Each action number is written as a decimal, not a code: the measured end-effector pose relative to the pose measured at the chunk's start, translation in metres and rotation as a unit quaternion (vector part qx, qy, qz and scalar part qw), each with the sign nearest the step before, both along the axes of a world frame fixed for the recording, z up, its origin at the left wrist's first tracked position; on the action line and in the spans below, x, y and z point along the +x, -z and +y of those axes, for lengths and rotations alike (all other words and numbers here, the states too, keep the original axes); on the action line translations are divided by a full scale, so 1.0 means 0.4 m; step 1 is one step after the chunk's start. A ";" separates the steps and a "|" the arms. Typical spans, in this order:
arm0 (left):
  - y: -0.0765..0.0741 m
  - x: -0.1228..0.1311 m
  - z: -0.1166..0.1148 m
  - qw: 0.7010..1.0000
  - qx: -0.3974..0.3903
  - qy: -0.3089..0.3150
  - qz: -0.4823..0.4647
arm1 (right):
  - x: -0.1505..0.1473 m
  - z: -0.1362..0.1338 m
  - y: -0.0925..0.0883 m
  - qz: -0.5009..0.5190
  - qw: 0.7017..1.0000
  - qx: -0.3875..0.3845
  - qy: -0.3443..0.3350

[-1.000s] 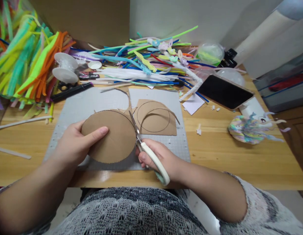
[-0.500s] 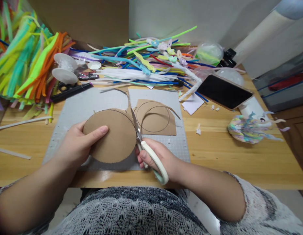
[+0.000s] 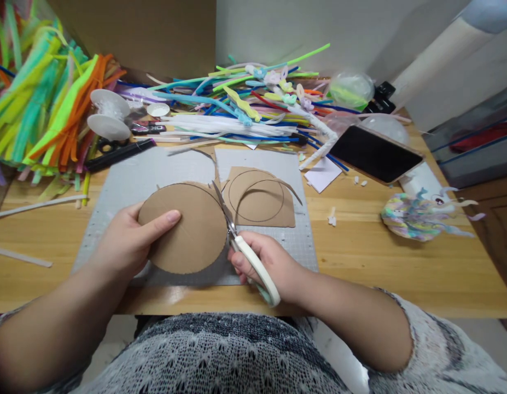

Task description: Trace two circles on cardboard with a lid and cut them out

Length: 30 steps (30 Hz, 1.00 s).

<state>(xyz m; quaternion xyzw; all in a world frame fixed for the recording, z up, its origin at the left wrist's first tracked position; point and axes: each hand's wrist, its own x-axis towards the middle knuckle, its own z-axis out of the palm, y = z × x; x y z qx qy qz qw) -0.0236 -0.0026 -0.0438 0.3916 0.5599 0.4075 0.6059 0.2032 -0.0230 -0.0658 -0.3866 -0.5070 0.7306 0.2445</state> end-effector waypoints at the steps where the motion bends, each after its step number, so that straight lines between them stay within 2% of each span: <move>1: 0.001 -0.001 -0.001 1.000 0.001 0.002 -0.003 | 0.000 0.001 0.000 0.000 1.000 0.002 -0.002; 18: -0.018 -0.006 0.005 1.000 -0.001 0.008 0.013 | -0.003 -0.007 -0.012 -0.010 0.999 -0.039 0.023; 30: -0.030 -0.010 0.011 0.999 -0.019 0.003 0.037 | -0.002 0.001 -0.025 -0.045 0.998 -0.046 0.001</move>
